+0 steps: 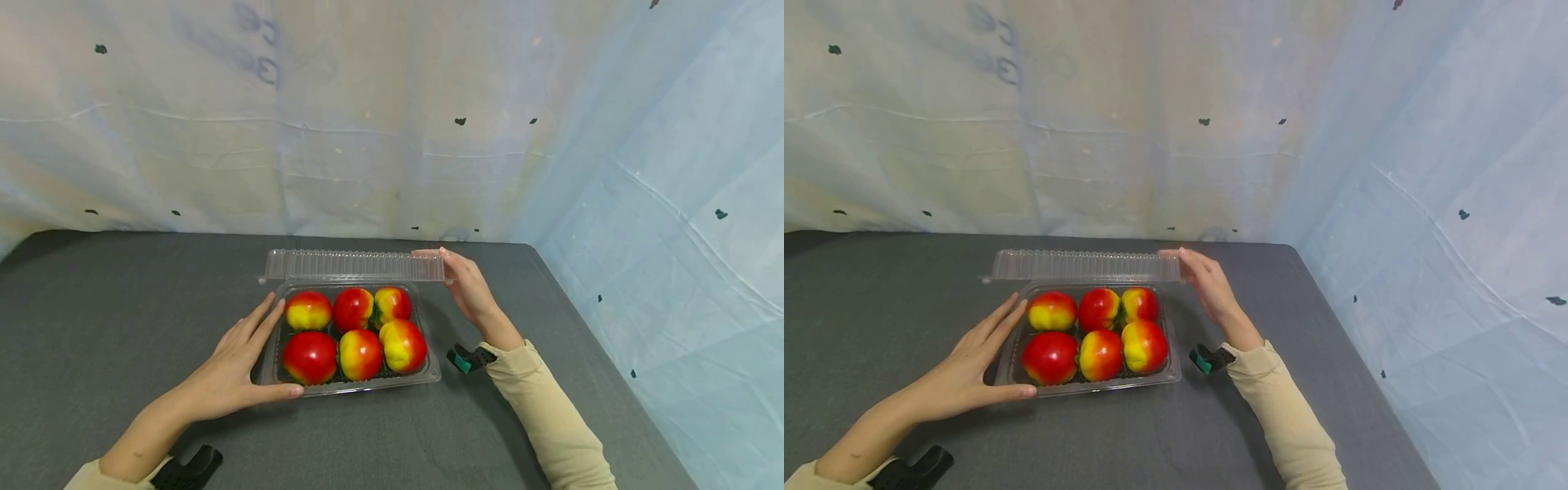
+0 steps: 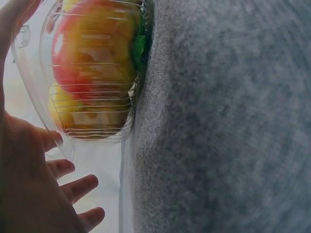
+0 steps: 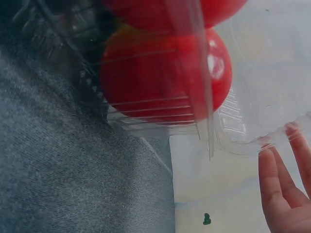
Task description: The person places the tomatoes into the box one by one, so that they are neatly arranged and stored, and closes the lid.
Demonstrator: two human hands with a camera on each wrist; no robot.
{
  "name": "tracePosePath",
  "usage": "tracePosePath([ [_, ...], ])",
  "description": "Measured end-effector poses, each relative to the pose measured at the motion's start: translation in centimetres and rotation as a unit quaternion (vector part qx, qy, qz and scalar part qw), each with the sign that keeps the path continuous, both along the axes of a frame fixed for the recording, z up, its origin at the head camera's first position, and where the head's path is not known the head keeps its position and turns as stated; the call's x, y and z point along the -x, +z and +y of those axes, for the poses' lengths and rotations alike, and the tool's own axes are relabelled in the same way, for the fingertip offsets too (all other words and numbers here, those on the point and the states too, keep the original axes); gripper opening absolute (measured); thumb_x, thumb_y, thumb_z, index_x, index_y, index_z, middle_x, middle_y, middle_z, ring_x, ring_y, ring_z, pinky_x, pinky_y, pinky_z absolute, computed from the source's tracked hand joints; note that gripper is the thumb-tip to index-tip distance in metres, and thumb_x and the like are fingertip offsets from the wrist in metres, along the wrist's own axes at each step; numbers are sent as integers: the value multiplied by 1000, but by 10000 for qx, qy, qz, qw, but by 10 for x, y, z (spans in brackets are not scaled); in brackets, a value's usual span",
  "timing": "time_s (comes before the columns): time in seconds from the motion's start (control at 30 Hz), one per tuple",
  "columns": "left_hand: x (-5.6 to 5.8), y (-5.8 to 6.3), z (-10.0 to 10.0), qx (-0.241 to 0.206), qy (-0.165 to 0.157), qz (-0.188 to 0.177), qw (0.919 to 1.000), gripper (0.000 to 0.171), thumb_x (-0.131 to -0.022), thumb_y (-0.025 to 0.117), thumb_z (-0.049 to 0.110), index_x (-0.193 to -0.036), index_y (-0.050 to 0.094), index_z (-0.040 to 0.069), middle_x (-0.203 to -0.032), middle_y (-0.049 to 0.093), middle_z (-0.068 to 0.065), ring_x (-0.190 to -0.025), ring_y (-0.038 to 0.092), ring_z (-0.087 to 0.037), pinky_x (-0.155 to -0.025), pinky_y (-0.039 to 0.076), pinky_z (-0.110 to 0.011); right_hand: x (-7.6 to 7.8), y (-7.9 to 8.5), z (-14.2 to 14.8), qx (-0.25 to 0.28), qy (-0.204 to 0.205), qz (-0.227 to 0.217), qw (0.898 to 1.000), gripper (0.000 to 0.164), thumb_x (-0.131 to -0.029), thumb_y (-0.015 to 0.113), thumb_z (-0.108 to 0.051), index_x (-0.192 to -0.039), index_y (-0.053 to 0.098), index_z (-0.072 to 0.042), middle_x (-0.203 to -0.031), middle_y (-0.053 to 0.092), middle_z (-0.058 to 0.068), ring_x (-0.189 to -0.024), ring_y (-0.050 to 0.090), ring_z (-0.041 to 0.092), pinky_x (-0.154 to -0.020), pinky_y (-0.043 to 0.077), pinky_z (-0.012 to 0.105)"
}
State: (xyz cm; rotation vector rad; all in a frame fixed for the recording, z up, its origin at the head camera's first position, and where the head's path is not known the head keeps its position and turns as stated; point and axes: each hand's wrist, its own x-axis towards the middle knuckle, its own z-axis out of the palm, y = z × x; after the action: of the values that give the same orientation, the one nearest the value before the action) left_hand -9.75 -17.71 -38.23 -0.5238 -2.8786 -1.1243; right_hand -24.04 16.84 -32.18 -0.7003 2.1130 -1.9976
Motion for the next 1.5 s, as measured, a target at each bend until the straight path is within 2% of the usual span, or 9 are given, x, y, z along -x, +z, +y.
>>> tracePosePath([
  [0.2,-2,3,0,146,82,-115,9998,113,-73,74,58,-156,3,26,-161,2,-16,-141,11,-50,-104,10,-74,-5,-2,4,-398,227,461,9979,54,-101,42,-37,-126,57,8,-130,61,10,-119,54,24,-105,40,46],
  [0.37,-2,6,-2,256,148,-268,9992,113,-74,73,59,-156,1,28,-158,7,-24,-139,12,-55,-100,11,-77,-7,-3,6,-315,437,675,9963,50,-100,45,-33,-126,56,9,-129,62,2,-125,51,21,-112,32,47],
  [0.5,-2,6,-2,330,168,-225,9991,115,-73,73,60,-156,-1,27,-156,14,-26,-137,16,-55,-98,15,-78,-9,-3,7,-192,541,653,9962,45,-100,49,-28,-125,57,8,-126,64,-5,-125,51,18,-114,30,42],
  [0.73,-2,4,-3,591,182,2,9981,117,-72,72,64,-156,3,22,-142,34,-23,-131,27,-45,-101,19,-71,-15,-3,11,-242,686,751,9945,38,-100,50,-22,-125,60,4,-131,61,-2,-127,51,17,-113,30,39],
  [0.83,-3,3,-3,598,186,-33,9980,117,-72,71,64,-156,0,25,-144,32,-23,-132,26,-45,-102,18,-71,-17,-2,13,-291,751,841,9932,39,-99,52,-23,-125,59,5,-133,60,1,-127,51,18,-111,34,35],
  [1.0,-3,3,-4,500,144,-125,9986,117,-73,71,63,-155,-4,27,-157,14,-22,-139,16,-49,-104,13,-73,-21,-3,16,-385,843,1011,9906,45,-98,54,-26,-126,55,11,-135,58,4,-127,51,16,-106,40,29],
  [1.07,-3,3,-5,409,114,-133,9990,117,-73,72,62,-155,-4,26,-160,5,-20,-141,11,-50,-105,9,-73,-23,-3,16,-435,857,1054,9898,45,-98,54,-25,-126,55,11,-136,57,4,-127,51,16,-104,41,28],
  [1.23,-5,2,-7,350,63,-19,9994,117,-74,72,60,-155,-3,23,-162,-5,-11,-142,9,-48,-110,5,-69,-26,-4,18,-510,931,1152,9877,43,-98,54,-21,-125,54,13,-138,55,8,-126,51,18,-103,43,29],
  [1.5,-6,3,-14,157,10,27,9999,108,-83,69,50,-155,-6,20,-162,-4,-9,-143,9,-46,-108,5,-71,-28,-5,18,-461,1072,1290,9848,41,-97,56,-21,-123,56,11,-139,53,10,-128,50,20,-104,43,30],
])
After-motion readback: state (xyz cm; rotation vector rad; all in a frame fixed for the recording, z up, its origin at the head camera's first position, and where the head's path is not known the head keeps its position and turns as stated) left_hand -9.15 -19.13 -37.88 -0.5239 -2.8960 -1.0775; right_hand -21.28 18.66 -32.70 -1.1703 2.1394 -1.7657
